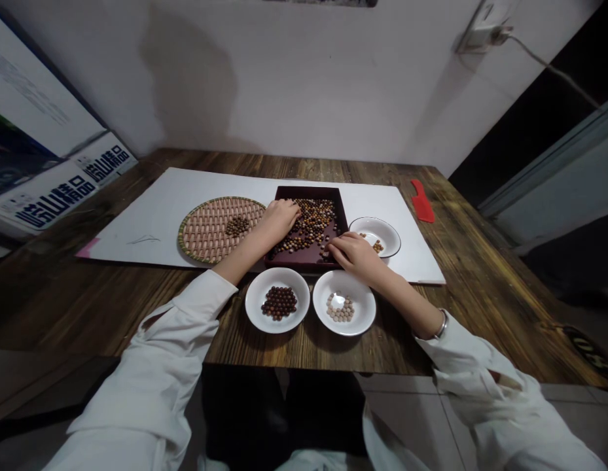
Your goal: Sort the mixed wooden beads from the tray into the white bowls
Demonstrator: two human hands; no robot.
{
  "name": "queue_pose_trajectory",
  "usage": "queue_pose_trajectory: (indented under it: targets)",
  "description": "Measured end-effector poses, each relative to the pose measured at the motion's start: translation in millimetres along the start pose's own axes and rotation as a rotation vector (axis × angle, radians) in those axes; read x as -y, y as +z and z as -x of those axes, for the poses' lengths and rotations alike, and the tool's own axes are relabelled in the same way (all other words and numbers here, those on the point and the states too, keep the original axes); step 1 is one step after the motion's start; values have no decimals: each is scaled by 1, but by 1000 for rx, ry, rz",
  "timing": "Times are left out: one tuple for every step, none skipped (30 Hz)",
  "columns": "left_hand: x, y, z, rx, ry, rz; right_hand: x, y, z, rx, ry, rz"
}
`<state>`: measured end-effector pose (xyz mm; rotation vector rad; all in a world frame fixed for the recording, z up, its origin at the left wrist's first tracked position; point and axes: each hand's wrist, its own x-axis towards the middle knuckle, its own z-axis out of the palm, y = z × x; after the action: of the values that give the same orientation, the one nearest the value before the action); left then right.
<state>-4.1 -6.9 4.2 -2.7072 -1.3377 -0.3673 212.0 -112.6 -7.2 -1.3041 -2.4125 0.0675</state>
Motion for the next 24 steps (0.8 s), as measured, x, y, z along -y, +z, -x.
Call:
queue_pose_trajectory:
  targets:
    - [0,0,0,-11,2,-5,0,0,0,1,2,4]
    - [1,1,0,-21,3,-7,0,0,0,1,2,5]
    - [1,2,1,-32,4,-6,0,0,0,1,2,4]
    - [2,4,1,-44,3,-5,0,1,0,2,1,4]
    - [3,5,1,-57,-2,-3,0,1,-1,3,0,4]
    - [4,7,1,-73,-8,-1,0,1,-1,3,0,5]
    - [5,8,1,-89,-15,1,0,0,-1,4,1,8]
    - [6,9,1,-102,-20,4,0,0,-1,6,3,10]
    - [6,9,1,-111,-25,7,0,0,-1,9,5,10]
    - [6,9,1,-114,-32,9,1,0,-1,12,7,8]
    - [6,9,0,-110,-38,9,1,-1,-1,14,7,4]
    - [6,8,0,-100,-45,6,1,-1,-1,15,7,0]
    - [5,7,0,-87,-57,-2,1,-1,0,14,6,-3]
    - [5,6,0,-74,-69,-15,1,-1,0,12,4,-5]
    - [4,5,0,-64,-84,-32,0,0,0,8,3,-5]
    - [3,3,1,-58,-102,-55,0,0,0,5,1,-4]
    - [2,1,2,-56,-125,-84,0,0,-1,2,0,-2]
    - [1,-1,3,-56,-153,-116,0,1,-1,-1,-3,0]
    - [0,-4,4,-54,-191,-149,0,1,-1,-3,-5,2]
    - [-2,-6,5,-41,-231,-179,0,1,-1,-5,-9,3]
    - [-3,-8,6,-21,-274,-202,0,1,-1,-7,-12,3]
    - [-4,-10,7,-4,-317,-221,0,1,-1,-9,-15,3]
    - [-6,-11,8,4,-354,-235,0,1,0,-11,-17,3]
    - [-7,-12,8,1,-385,-246,-1,1,0,-12,-19,4]
